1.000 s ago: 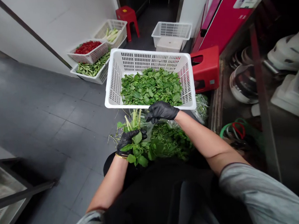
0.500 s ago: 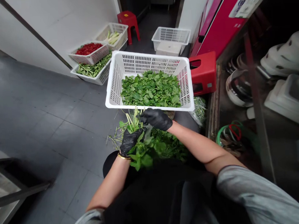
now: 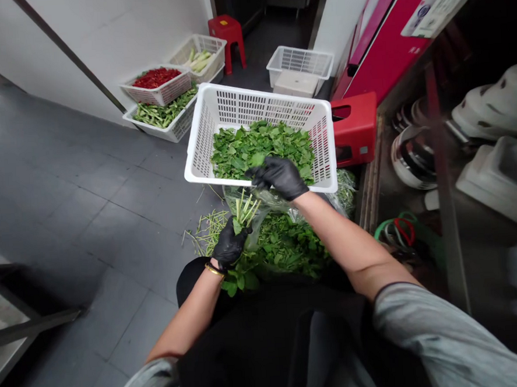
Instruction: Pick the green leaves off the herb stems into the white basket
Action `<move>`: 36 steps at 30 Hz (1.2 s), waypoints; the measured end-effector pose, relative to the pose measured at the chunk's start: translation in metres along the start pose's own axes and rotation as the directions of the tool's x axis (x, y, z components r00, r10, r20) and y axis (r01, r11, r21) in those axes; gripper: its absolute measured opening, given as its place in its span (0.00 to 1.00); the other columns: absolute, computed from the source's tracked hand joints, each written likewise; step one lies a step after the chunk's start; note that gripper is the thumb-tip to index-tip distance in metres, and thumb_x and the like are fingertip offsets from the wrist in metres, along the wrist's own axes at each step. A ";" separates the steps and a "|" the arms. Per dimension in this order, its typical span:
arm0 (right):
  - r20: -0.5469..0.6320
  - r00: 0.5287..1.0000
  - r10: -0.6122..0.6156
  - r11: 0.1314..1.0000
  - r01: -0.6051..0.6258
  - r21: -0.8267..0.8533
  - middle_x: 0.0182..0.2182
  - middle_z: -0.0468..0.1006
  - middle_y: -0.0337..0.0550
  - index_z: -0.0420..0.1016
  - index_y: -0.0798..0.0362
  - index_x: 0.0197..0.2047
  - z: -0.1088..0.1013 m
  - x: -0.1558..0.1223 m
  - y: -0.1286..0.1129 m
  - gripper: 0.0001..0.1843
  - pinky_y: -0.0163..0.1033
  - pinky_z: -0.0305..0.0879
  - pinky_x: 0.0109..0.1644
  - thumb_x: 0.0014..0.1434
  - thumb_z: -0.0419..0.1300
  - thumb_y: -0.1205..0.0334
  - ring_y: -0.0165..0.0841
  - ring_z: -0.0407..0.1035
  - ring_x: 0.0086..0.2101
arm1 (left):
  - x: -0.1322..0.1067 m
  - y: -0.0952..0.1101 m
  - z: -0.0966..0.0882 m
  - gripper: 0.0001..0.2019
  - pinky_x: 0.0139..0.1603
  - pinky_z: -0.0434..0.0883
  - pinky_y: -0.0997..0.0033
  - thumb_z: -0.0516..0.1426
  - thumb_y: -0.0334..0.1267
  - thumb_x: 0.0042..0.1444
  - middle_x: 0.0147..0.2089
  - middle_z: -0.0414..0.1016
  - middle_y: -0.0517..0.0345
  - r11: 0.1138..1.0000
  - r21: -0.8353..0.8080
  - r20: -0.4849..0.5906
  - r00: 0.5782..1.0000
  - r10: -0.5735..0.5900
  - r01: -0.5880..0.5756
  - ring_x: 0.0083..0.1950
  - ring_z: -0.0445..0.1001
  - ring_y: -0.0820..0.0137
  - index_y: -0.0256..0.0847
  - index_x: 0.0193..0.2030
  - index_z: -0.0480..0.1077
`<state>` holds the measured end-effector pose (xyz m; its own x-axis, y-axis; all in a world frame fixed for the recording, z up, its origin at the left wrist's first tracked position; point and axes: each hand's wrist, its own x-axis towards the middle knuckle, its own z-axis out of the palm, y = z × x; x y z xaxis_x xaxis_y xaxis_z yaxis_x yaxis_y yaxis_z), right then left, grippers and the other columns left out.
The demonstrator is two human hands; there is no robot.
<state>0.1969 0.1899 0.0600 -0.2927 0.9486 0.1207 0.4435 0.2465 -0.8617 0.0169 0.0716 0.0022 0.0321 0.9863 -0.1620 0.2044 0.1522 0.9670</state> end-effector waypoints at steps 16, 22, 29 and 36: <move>0.369 0.894 0.255 0.923 -0.338 0.182 0.12 0.68 0.35 0.70 0.56 0.20 0.062 -0.046 -0.001 0.29 0.32 0.56 0.22 0.52 0.61 0.37 0.24 0.60 0.15 | 0.005 -0.018 -0.002 0.26 0.62 0.64 0.51 0.58 0.34 0.47 0.56 0.73 0.41 0.860 0.413 0.001 0.945 0.327 -0.298 0.59 0.70 0.54 0.38 0.56 0.65; 0.304 0.915 0.264 0.634 -0.403 0.660 0.13 0.68 0.32 0.69 0.56 0.24 0.033 -0.033 0.008 0.24 0.29 0.49 0.14 0.38 0.72 0.44 0.22 0.56 0.12 | -0.008 0.011 -0.022 0.33 0.56 0.69 0.56 0.63 0.55 0.47 0.48 0.78 0.44 0.966 -0.259 0.175 0.984 0.036 0.010 0.55 0.73 0.53 0.37 0.57 0.70; 0.200 0.957 0.209 0.611 -0.288 0.738 0.14 0.67 0.30 0.66 0.54 0.25 0.027 -0.032 -0.001 0.24 0.28 0.55 0.14 0.39 0.72 0.46 0.22 0.59 0.12 | -0.025 0.020 -0.007 0.27 0.45 0.74 0.55 0.72 0.43 0.33 0.39 0.81 0.48 0.820 -0.484 0.258 0.946 -0.199 0.305 0.39 0.79 0.57 0.38 0.43 0.77; 0.416 0.902 0.116 0.791 -0.338 0.510 0.20 0.76 0.36 0.74 0.57 0.28 0.026 -0.058 -0.007 0.22 0.30 0.65 0.19 0.39 0.72 0.48 0.27 0.69 0.17 | -0.022 0.018 -0.010 0.24 0.40 0.74 0.60 0.72 0.36 0.33 0.35 0.80 0.50 0.854 -0.450 0.170 0.964 -0.205 0.262 0.35 0.78 0.61 0.36 0.42 0.78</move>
<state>0.1884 0.1278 0.0464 -0.5651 0.8012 -0.1967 0.0179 -0.2264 -0.9739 0.0097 0.0533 0.0251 0.1556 0.9083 -0.3883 -0.2576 0.4168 0.8717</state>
